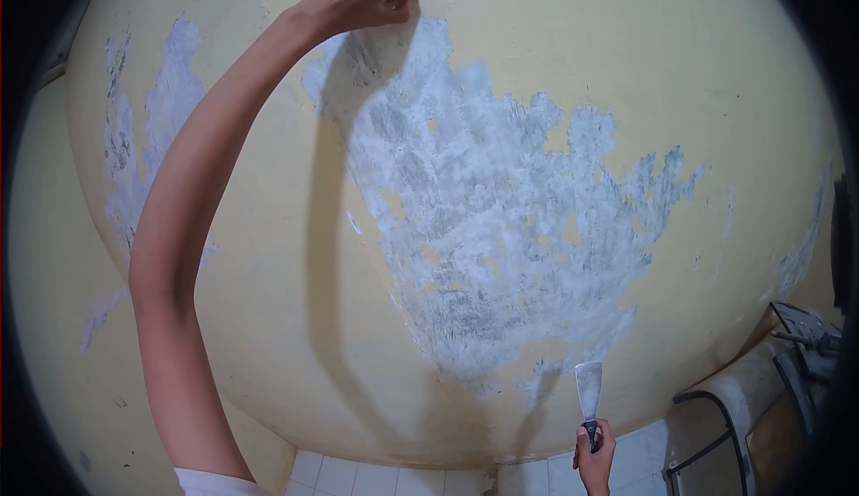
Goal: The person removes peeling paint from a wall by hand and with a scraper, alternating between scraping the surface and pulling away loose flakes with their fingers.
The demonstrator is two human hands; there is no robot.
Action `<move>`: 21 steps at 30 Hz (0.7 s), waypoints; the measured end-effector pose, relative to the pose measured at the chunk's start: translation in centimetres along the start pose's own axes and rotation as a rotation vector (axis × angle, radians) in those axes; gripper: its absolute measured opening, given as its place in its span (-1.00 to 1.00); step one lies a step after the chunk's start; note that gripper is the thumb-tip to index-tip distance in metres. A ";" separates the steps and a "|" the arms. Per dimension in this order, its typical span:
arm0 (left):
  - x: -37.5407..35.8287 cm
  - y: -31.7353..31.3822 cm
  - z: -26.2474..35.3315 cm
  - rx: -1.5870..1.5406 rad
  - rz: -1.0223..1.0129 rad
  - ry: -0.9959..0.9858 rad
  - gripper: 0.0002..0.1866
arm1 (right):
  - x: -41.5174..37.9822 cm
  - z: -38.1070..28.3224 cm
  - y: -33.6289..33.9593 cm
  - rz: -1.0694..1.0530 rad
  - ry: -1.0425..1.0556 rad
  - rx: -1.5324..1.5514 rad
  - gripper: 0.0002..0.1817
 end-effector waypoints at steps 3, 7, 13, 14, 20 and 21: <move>-2.7 2.6 -1.0 -0.494 0.287 -0.024 -0.83 | -0.2 0.5 0.2 -0.004 -0.013 0.012 -0.85; -3.2 2.3 -0.7 -0.571 0.336 -0.048 -0.85 | -0.1 0.9 0.0 0.001 -0.029 -0.006 -0.84; -3.1 2.7 -0.6 -0.592 0.327 0.046 -0.86 | 0.2 0.1 -0.3 0.011 -0.012 -0.007 -0.84; -3.1 2.7 -0.5 -0.588 0.302 0.094 -0.86 | 0.3 0.1 -0.2 0.017 -0.008 -0.003 -0.84; -2.2 1.9 1.0 -0.248 0.255 0.235 -0.81 | 0.3 0.6 -0.6 -0.001 -0.012 0.008 -0.85; -1.7 1.4 1.0 -0.246 0.254 0.235 -0.81 | 0.4 0.7 -0.6 -0.005 -0.010 0.002 -0.85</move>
Point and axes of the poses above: each hand's wrist, its own x-axis towards the middle knuckle, its own y-axis out of the back of the hand, z = x × y, the point moved 10 cm from there along x, towards the middle knuckle, and after that the axes turned 6 degrees about -z, right-handed, at the moved point
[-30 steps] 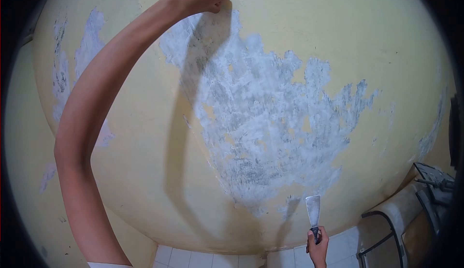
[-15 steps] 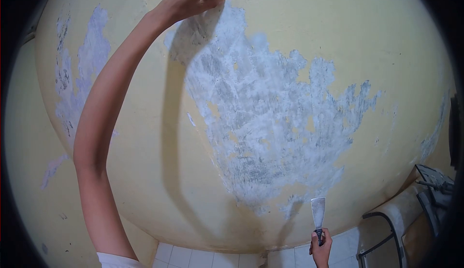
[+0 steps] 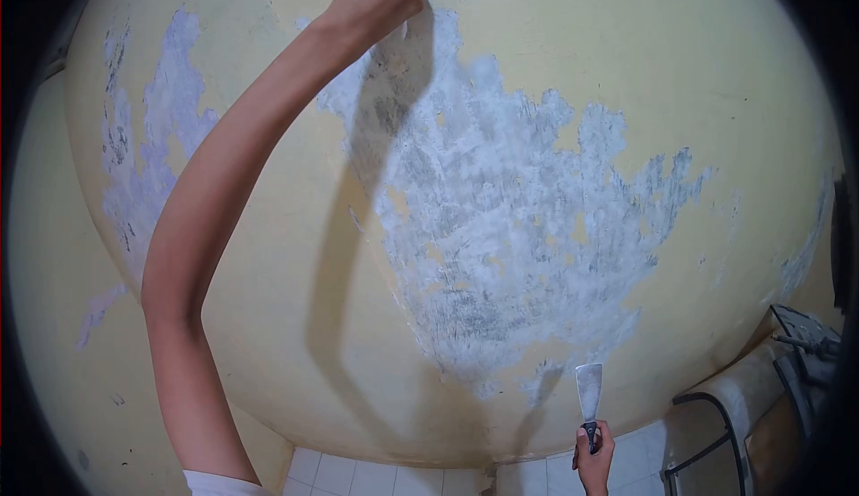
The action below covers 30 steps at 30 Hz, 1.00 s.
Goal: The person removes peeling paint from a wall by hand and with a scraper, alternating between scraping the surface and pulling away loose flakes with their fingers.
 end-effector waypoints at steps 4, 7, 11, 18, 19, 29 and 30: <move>1.6 -0.6 0.2 0.137 -0.082 -0.038 -0.77 | 0.2 0.5 0.1 0.006 0.004 -0.016 -0.85; 2.2 -1.2 0.0 0.087 -0.168 -0.047 -0.76 | 0.1 0.0 0.4 0.001 0.005 -0.009 -0.84; 1.9 -0.3 -0.2 0.033 -0.179 -0.083 -0.80 | -0.4 -0.5 0.7 0.029 0.013 -0.006 -0.84; -1.0 1.6 -4.0 -0.472 -0.036 -0.003 -0.76 | -1.2 0.1 1.4 0.049 -0.013 0.002 -0.84; -1.2 1.4 -3.9 -0.473 -0.034 -0.003 -0.76 | -1.2 0.1 1.4 0.050 -0.011 0.001 -0.84; -1.0 2.5 -0.5 -0.228 0.075 -0.150 -0.82 | 0.0 -0.7 -1.4 -0.026 0.015 -0.028 -0.85; -1.0 2.5 0.1 -0.162 0.058 -0.181 -0.81 | 0.1 -0.5 -1.6 -0.031 0.017 -0.024 -0.85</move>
Point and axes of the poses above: each hand's wrist, its own x-axis towards the middle knuckle, its own y-axis out of the back of the hand, z = x × y, the point moved 10 cm from there along x, towards the middle knuckle, and after that the axes turned 6 degrees about -z, right-handed, at the moved point
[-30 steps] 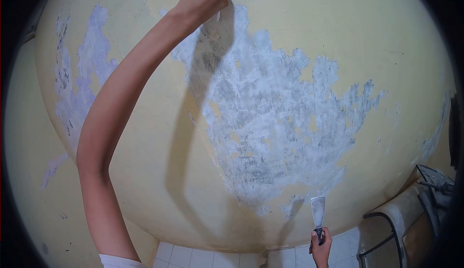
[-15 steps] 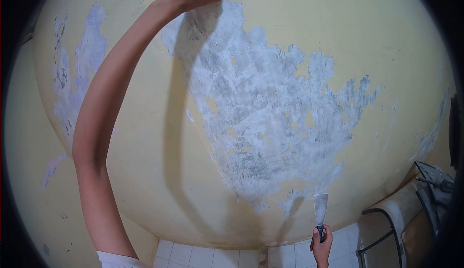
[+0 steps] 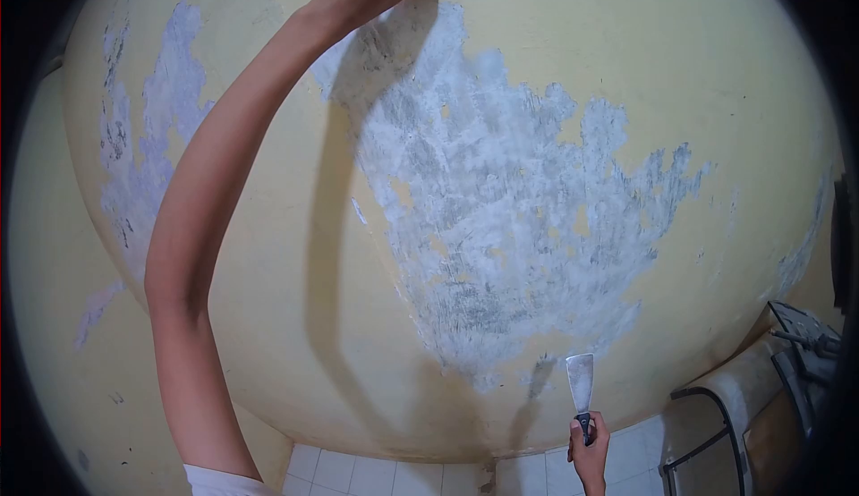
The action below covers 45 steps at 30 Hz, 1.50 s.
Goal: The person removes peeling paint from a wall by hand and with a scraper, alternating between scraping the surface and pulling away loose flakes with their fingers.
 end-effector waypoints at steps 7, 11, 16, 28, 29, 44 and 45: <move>0.5 -4.0 0.3 0.682 -0.129 -0.187 -0.73 | -0.4 0.0 -0.4 -0.002 -0.011 0.006 -0.85; 0.6 -4.9 -0.5 0.628 -0.071 -0.143 -0.74 | -0.7 0.9 0.3 0.026 -0.007 0.021 -0.85; -0.3 -1.3 -1.5 -0.090 0.042 -0.015 -0.74 | -0.6 0.8 0.9 0.053 -0.009 0.030 -0.86; 0.0 -2.6 -1.3 0.009 0.059 0.006 -0.78 | -0.2 0.4 0.3 0.041 -0.015 0.008 -0.86; -0.2 -2.3 -2.4 -0.047 0.125 0.096 -0.76 | -0.2 0.4 0.4 0.047 -0.010 0.017 -0.86; -2.6 -0.9 -3.9 -0.367 0.188 0.322 -0.66 | -0.5 0.2 1.2 0.042 -0.006 -0.020 -0.85; -2.8 -0.9 -4.4 -0.372 0.190 0.357 -0.68 | -0.6 0.2 1.1 0.040 -0.010 -0.013 -0.85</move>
Point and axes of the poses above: each hand's wrist, its own x-axis towards the middle knuckle, its own y-axis out of the back of the hand, z = x × y, the point moved 10 cm from there along x, towards the middle knuckle, and after that the axes turned 6 degrees about -z, right-handed, at the moved point
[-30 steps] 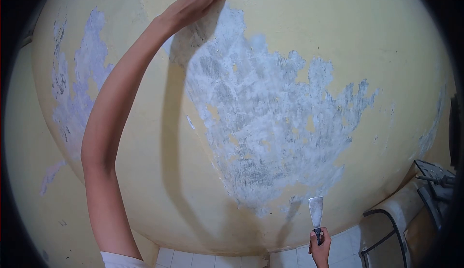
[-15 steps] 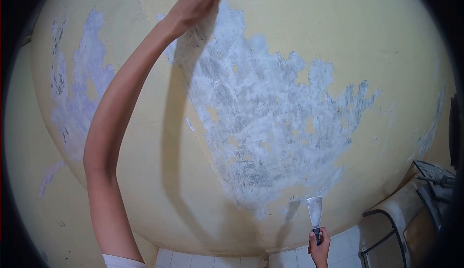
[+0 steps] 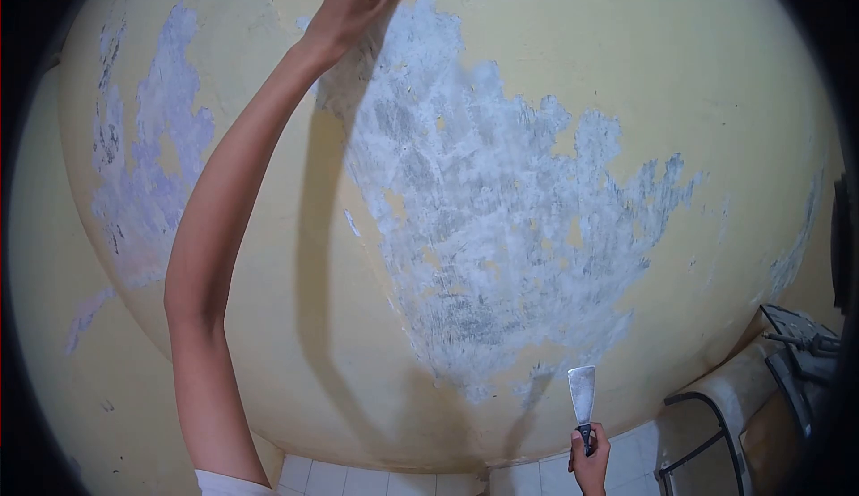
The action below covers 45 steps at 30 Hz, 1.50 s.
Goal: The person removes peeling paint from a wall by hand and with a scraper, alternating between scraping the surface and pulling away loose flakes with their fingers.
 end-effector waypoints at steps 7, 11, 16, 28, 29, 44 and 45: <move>-2.0 -0.2 4.2 0.096 0.013 -0.067 -0.75 | -0.4 0.5 -0.6 -0.025 -0.019 -0.003 -0.84; -0.7 -0.9 3.3 0.104 -0.006 0.004 -0.75 | -0.3 0.8 -0.6 -0.053 -0.049 0.006 -0.83; -1.0 -0.2 5.7 0.193 -0.046 0.050 -0.80 | 0.2 0.0 -0.3 -0.064 -0.037 -0.020 -0.83; 2.5 -3.9 3.6 0.571 -0.088 -0.094 -0.71 | 0.4 1.1 2.1 -0.067 -0.048 0.023 -0.85; 2.5 -3.9 3.3 0.571 -0.092 -0.093 -0.71 | 0.4 1.1 2.4 -0.068 -0.038 0.024 -0.85; -1.3 0.6 3.9 0.046 0.040 0.061 -0.76 | 0.2 -0.3 3.7 -0.074 -0.031 -0.002 -0.83; -1.0 0.3 3.5 0.051 0.011 0.103 -0.77 | 0.2 -0.4 3.6 -0.076 -0.030 -0.023 -0.83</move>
Point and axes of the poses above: each hand's wrist, its own x-axis towards the middle knuckle, its own y-axis out of the back of the hand, z = x × y, the point moved 10 cm from there along x, towards the middle knuckle, and after that the axes turned 6 degrees about -z, right-handed, at the moved point
